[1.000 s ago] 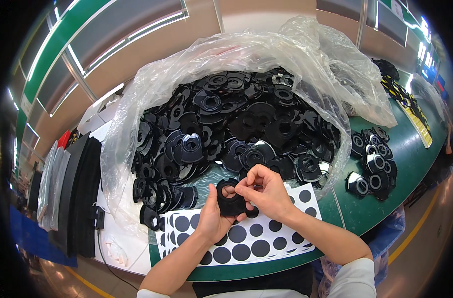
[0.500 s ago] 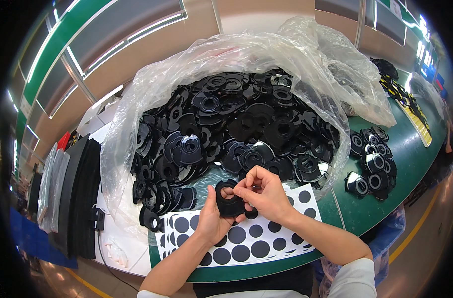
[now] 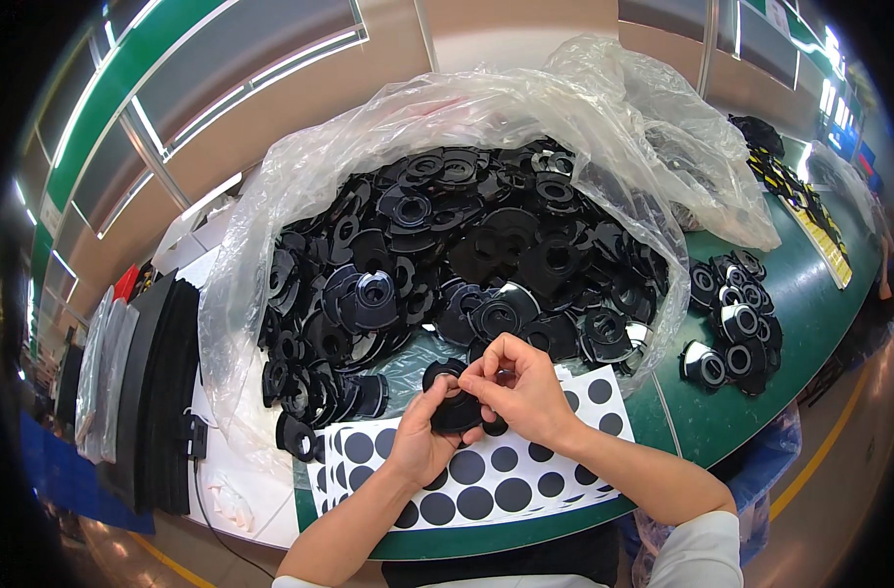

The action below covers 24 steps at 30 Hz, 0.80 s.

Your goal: The person applies circular adhesive labels onto black plastic components by hand.

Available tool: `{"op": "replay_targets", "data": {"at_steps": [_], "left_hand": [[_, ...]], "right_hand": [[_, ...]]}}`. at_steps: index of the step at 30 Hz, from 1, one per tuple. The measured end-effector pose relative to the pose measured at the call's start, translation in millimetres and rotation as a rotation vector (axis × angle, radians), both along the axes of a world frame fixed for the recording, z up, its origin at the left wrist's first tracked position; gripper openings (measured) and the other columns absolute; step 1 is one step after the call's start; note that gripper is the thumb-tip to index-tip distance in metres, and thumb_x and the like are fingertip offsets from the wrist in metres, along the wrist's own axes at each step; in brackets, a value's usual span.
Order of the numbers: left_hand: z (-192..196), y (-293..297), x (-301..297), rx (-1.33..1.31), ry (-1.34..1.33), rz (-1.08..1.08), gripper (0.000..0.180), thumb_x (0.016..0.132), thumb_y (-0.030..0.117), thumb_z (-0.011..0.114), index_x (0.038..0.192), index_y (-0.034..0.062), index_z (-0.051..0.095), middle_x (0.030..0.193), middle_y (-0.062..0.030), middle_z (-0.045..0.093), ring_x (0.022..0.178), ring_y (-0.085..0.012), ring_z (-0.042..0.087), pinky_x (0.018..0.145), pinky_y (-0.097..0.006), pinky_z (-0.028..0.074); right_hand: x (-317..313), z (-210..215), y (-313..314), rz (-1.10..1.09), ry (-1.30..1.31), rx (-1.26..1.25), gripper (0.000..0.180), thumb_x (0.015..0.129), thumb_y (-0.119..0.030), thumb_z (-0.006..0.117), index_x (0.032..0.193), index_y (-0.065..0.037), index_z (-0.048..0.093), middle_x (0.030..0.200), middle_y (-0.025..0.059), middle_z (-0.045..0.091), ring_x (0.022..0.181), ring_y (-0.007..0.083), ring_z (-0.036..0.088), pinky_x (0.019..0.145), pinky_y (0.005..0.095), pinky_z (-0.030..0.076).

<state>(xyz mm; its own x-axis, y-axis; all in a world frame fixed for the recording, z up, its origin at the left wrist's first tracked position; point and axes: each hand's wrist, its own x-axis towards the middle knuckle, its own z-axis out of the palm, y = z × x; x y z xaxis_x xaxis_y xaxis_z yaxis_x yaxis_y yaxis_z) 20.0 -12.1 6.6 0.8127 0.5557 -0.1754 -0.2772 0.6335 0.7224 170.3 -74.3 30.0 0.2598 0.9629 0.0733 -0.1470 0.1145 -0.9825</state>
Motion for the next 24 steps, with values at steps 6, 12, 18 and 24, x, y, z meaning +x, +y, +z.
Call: {"op": "replay_targets", "data": {"at_steps": [6, 12, 18, 24], "left_hand": [[1.6, -1.4, -1.0, -0.064, 0.015, 0.035, 0.017, 0.097, 0.019, 0.044, 0.109, 0.0069, 0.047, 0.097, -0.0094, 0.059, 0.082, -0.0166, 0.057, 0.061, -0.029, 0.044], [0.2, -2.6, -0.4, -0.091, 0.009, 0.068, 0.017, 0.095, 0.016, 0.048, 0.111, 0.0087, 0.045, 0.100, -0.0081, 0.056, 0.083, -0.0171, 0.055, 0.061, -0.032, 0.045], [4.2, -5.8, 0.6, 0.009, 0.052, 0.075, 0.022, 0.097, 0.019, 0.047, 0.117, 0.0079, 0.045, 0.098, -0.0074, 0.060, 0.077, -0.0133, 0.055, 0.060, -0.027, 0.045], [3.0, -3.9, 1.6, 0.051, 0.053, 0.023, 0.025, 0.098, 0.019, 0.045, 0.121, 0.0078, 0.040, 0.101, -0.0131, 0.062, 0.080, -0.0167, 0.060, 0.059, -0.027, 0.044]], "right_hand": [[-2.9, 5.7, -3.4, -0.069, -0.232, 0.020, 0.025, 0.080, 0.004, 0.068, 0.078, -0.005, 0.045, 0.082, 0.0092, 0.065, 0.063, 0.0110, 0.060, 0.054, 0.0232, 0.048], [1.2, 7.0, -2.9, -0.299, -1.262, 0.626, 0.027, 0.062, 0.001, 0.071, 0.087, -0.007, 0.062, 0.086, 0.0034, 0.066, 0.086, 0.0258, 0.059, 0.068, 0.0330, 0.048], [-11.4, 14.2, -6.8, -0.389, -1.266, 0.446, 0.032, 0.067, -0.002, 0.067, 0.098, -0.007, 0.065, 0.091, 0.0023, 0.067, 0.094, 0.0237, 0.055, 0.072, 0.0300, 0.045], [1.4, 8.8, 0.5, -0.062, -0.125, -0.074, 0.019, 0.085, -0.006, 0.062, 0.099, 0.007, 0.067, 0.062, 0.0060, 0.063, 0.045, 0.0074, 0.056, 0.044, 0.0194, 0.043]]}}
